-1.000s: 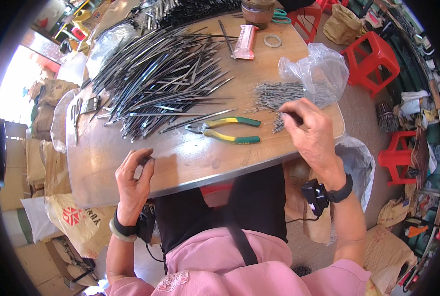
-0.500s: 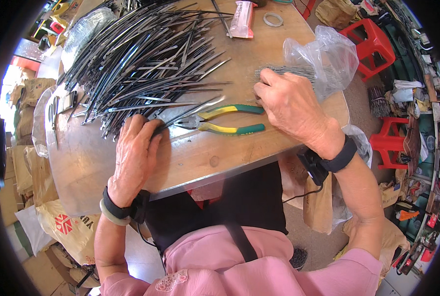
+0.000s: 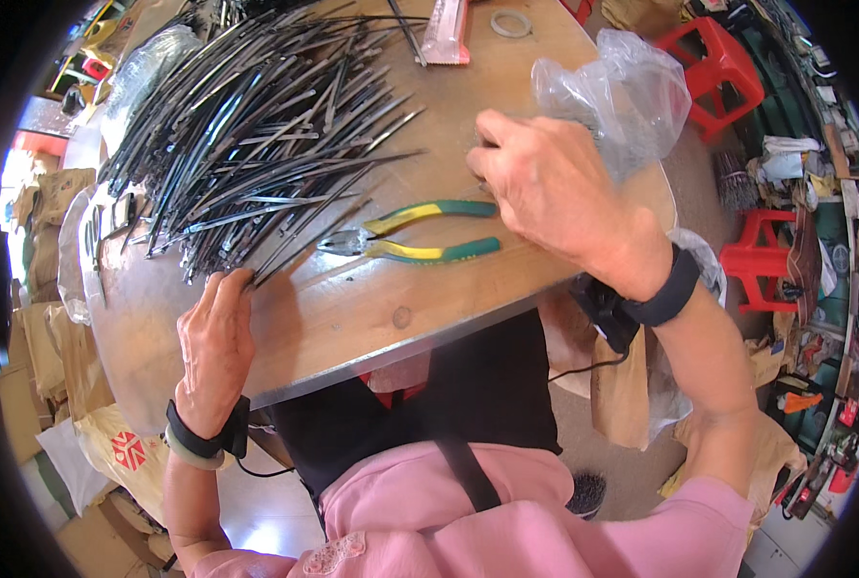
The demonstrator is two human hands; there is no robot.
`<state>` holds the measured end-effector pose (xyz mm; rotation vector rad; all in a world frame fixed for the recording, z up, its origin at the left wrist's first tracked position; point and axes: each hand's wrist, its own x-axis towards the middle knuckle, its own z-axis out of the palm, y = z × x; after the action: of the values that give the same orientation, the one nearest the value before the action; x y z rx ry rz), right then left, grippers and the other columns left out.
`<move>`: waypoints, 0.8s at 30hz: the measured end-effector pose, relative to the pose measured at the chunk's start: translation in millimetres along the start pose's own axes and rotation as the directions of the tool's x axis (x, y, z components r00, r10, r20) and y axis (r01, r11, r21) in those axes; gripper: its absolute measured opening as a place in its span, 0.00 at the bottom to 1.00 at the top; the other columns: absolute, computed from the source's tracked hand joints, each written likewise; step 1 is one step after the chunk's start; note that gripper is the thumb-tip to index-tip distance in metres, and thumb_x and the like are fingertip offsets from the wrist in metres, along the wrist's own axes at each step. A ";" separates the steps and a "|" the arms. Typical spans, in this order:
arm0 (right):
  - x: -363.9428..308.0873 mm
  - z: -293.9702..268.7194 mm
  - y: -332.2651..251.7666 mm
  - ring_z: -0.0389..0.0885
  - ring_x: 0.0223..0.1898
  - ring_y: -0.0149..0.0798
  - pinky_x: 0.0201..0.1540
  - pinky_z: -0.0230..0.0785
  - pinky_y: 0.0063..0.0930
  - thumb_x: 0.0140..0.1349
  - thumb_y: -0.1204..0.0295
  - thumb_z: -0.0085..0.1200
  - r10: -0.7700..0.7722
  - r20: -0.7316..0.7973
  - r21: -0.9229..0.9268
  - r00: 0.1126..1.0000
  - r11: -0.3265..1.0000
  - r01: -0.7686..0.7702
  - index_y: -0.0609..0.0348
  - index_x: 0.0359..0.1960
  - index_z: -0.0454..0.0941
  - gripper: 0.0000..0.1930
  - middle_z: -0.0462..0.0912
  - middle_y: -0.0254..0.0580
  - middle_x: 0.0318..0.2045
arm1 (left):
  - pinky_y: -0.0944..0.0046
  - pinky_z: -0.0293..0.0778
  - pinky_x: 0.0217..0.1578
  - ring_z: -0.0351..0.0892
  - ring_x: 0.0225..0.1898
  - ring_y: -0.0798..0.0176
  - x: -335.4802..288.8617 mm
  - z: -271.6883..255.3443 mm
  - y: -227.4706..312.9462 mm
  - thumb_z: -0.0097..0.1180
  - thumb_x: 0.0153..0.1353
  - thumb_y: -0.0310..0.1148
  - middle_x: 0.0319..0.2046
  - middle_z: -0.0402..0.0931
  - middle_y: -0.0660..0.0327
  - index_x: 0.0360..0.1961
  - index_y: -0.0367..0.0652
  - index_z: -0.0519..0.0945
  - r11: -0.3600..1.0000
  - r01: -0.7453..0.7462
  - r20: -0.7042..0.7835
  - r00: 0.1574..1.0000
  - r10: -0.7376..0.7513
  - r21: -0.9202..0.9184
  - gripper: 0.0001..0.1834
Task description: The person picks up a bundle of thin metal strips from a bag and places them on a wooden workbench. Using pliers, the person selects individual strips and performs repetitive cutting or crimping actions on them.
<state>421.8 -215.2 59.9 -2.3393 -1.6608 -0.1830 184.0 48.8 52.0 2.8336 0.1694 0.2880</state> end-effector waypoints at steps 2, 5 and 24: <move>4.2 -4.5 -1.3 0.77 0.28 0.51 0.30 0.70 0.44 0.49 0.80 0.53 0.017 0.002 -0.012 1.000 1.000 -0.017 0.62 0.24 0.74 0.01 0.72 0.46 0.29 | 0.57 0.72 0.28 0.76 0.27 0.49 -2.8 3.4 1.2 0.54 0.59 0.19 0.28 0.73 0.52 0.40 0.37 0.77 0.991 0.028 -0.008 1.000 -0.030 -0.131 0.08; 9.4 -8.8 -7.6 0.78 0.28 0.51 0.31 0.71 0.44 0.50 0.80 0.53 0.044 -0.053 -0.016 0.998 0.999 -0.045 0.62 0.24 0.74 0.01 0.72 0.46 0.29 | 0.60 0.70 0.26 0.75 0.24 0.56 -17.7 5.4 0.2 0.53 0.62 0.20 0.26 0.74 0.53 0.40 0.36 0.78 0.915 0.199 0.019 0.978 -0.206 -0.351 0.06; 1.9 -5.3 1.4 0.78 0.27 0.54 0.30 0.72 0.42 0.56 0.77 0.55 -0.017 -0.009 0.103 1.000 0.994 0.018 0.63 0.30 0.70 0.06 0.72 0.48 0.31 | 0.74 0.61 0.11 0.69 0.12 0.71 -64.9 12.8 30.2 0.54 0.66 0.26 0.25 0.76 0.60 0.50 0.32 0.78 0.077 0.588 0.471 0.714 -0.518 -0.806 0.13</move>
<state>424.0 -215.4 65.3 -2.2460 -1.6468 -0.1070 126.2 7.3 37.3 1.3818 0.7860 0.0495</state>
